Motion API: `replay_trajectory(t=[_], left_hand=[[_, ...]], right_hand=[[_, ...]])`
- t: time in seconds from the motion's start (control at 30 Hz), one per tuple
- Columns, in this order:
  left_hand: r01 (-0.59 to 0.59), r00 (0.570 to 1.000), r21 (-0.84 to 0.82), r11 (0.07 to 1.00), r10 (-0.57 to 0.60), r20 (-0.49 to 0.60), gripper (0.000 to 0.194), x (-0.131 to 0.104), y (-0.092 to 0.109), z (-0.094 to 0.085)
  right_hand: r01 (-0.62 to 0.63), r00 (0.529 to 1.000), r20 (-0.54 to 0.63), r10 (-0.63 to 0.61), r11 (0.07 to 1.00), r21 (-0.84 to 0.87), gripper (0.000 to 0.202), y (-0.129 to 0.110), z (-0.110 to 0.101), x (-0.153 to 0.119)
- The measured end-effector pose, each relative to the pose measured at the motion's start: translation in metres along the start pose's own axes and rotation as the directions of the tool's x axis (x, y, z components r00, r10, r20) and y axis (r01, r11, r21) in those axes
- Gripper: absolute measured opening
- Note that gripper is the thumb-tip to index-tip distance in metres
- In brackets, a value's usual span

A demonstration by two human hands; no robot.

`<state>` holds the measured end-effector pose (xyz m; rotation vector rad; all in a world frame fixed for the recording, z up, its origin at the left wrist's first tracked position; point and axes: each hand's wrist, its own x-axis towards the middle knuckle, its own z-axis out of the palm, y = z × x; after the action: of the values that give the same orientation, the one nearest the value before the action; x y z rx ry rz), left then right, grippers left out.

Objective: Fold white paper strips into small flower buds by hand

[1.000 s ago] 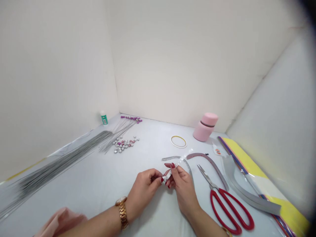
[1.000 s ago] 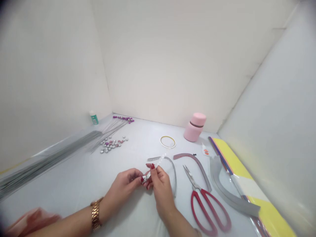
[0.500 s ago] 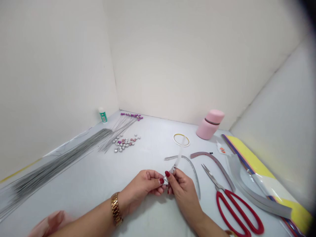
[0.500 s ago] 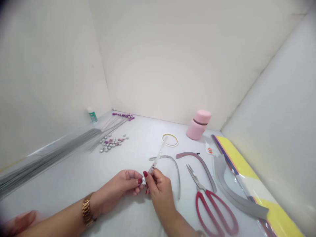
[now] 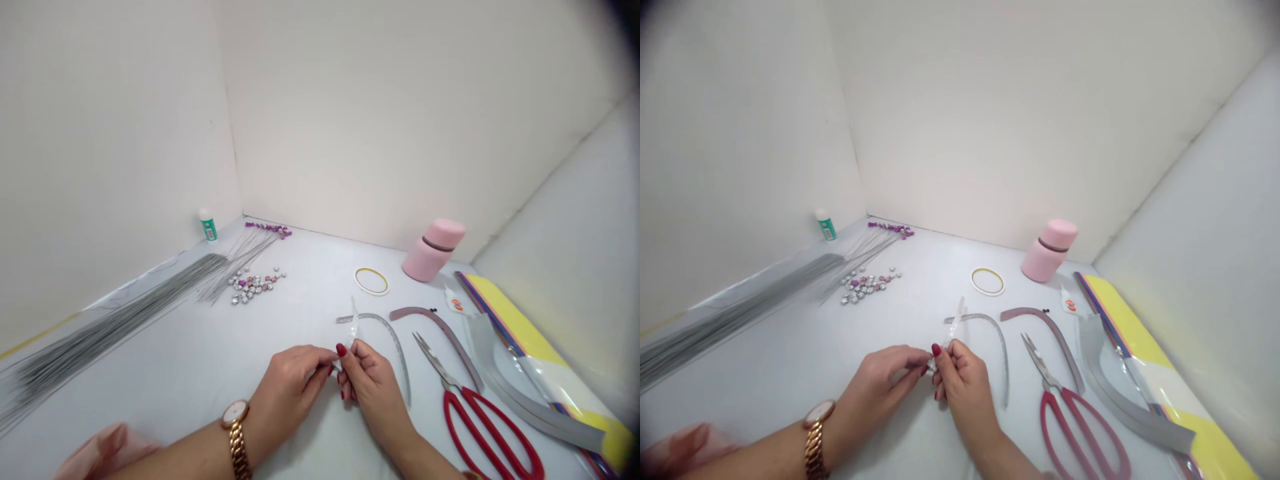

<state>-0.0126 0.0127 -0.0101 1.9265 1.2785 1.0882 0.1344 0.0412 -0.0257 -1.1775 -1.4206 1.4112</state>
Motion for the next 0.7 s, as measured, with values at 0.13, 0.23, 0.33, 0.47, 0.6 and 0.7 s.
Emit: replay_trajectory(t=[0.13, 0.23, 0.33, 0.47, 0.6, 0.7], left_hand=[[-0.175, 0.985, 0.214, 0.961, 0.168, 0.05, 0.02, -0.0011, -0.0068, 0.0011], [-0.222, 0.975, 0.305, 0.926, 0.216, 0.056, 0.018, -0.0002, -0.0096, 0.0024], [-0.225, 0.974, 0.334, 0.915, 0.223, 0.046, 0.016, 0.001, -0.0083, 0.0023], [-0.141, 0.989, 0.305, 0.942, 0.144, 0.013, 0.012, 0.0021, -0.0058, 0.0013], [-0.146, 0.989, 0.31, 0.94, 0.143, 0.032, 0.014, 0.0025, -0.0072, 0.0011], [-0.179, 0.984, 0.339, 0.924, 0.163, 0.075, 0.019, 0.0028, -0.0081, 0.0015]], right_hand=[[0.001, 1.0, 0.02, -0.001, 1.0, -0.009, 0.033, 0.0006, -0.0008, 0.0013], [0.003, 1.0, 0.03, -0.002, 1.0, -0.021, 0.033, 0.0009, -0.0011, 0.0017], [-0.004, 0.999, 0.035, 0.005, 0.999, -0.032, 0.033, 0.0004, -0.0008, 0.0016], [-0.009, 0.999, 0.031, 0.009, 1.0, -0.025, 0.033, 0.0004, -0.0001, 0.0007], [-0.006, 0.999, 0.032, 0.006, 1.0, -0.018, 0.033, 0.0012, 0.0002, 0.0], [0.008, 1.0, 0.014, -0.008, 1.0, -0.015, 0.033, -0.0002, 0.0005, 0.0002]])
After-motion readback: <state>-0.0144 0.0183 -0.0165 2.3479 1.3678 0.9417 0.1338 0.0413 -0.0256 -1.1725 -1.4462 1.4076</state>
